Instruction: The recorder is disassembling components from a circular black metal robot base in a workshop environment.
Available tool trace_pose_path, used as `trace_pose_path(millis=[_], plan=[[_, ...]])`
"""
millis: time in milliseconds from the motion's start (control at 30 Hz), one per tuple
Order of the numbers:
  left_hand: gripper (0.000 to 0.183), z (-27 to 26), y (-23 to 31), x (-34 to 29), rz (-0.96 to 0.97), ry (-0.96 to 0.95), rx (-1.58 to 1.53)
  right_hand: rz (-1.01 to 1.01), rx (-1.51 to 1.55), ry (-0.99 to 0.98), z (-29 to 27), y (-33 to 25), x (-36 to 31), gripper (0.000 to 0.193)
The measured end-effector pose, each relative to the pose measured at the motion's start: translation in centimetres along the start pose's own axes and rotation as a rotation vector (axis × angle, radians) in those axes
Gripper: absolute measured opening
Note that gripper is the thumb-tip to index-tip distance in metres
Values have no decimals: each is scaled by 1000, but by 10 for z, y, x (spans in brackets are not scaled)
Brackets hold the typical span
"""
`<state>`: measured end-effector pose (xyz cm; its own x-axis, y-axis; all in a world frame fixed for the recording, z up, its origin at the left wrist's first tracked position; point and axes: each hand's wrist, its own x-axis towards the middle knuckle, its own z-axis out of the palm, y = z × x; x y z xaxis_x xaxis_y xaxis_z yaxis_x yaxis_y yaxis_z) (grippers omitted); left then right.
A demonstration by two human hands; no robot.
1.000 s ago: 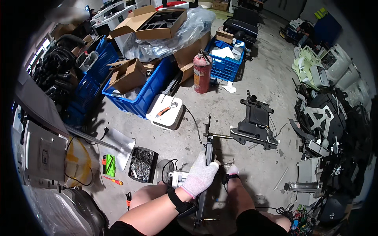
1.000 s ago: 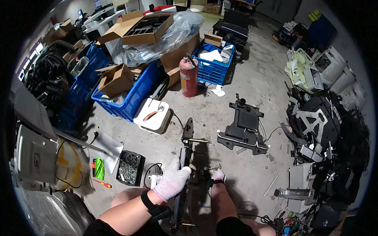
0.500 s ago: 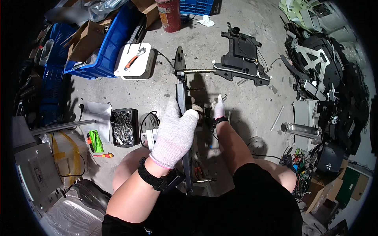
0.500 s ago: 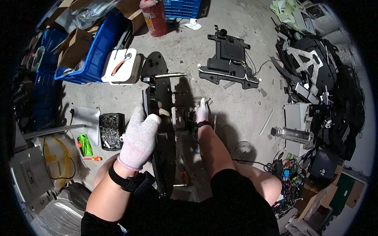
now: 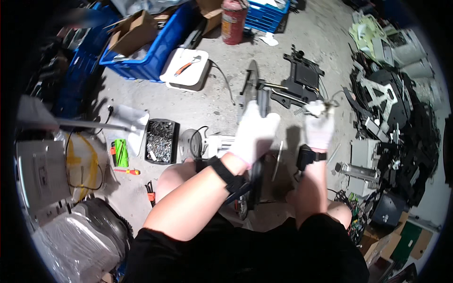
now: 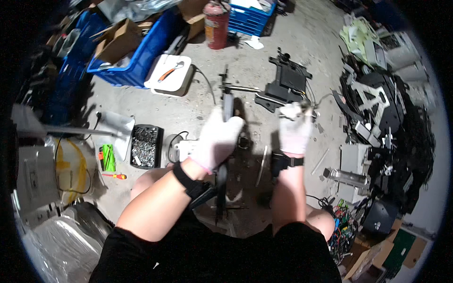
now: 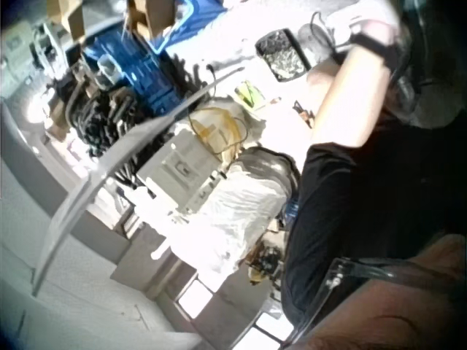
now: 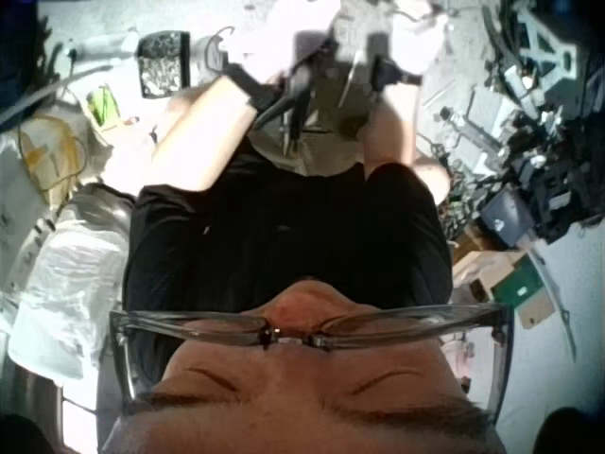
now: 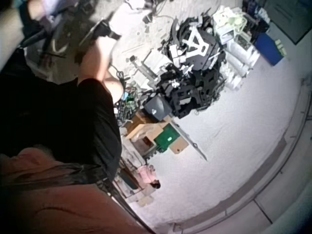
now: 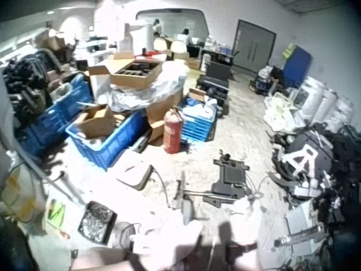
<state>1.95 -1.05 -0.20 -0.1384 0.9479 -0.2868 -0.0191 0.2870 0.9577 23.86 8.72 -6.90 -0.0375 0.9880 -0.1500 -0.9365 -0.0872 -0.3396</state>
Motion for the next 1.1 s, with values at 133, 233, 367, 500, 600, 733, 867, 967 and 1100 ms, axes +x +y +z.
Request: trace_pose_path(millis=[133,233,367,500,600,733,867,967,1100], plan=[[56,10,0,6,-109,86,148,-66,-297,-305,162,-10,-54,29],[60,7,12,1,-187,34,97,74,-412,-702,241,-3,-91,28],[60,-3,17,-6,-192,-13,11,-28,-640,-740,308,25,-131,21],[56,9,-52,32,-83,29,298,197,-622,-859,341,138,-166,29],[52,3,19,0,-262,-42,43,111,-803,-850,346,178,-171,35],[52,9,-36,40,-111,95,-38,244,-841,-892,333,249,-177,34],[54,-7,-2,18,-232,37,-41,304,-836,-1001,324,227,-159,40],[49,0,-16,25,-284,129,2,190,-947,-995,325,210,-171,36],[35,4,-27,30,221,-240,959,11,-1146,-694,303,150,-166,34]])
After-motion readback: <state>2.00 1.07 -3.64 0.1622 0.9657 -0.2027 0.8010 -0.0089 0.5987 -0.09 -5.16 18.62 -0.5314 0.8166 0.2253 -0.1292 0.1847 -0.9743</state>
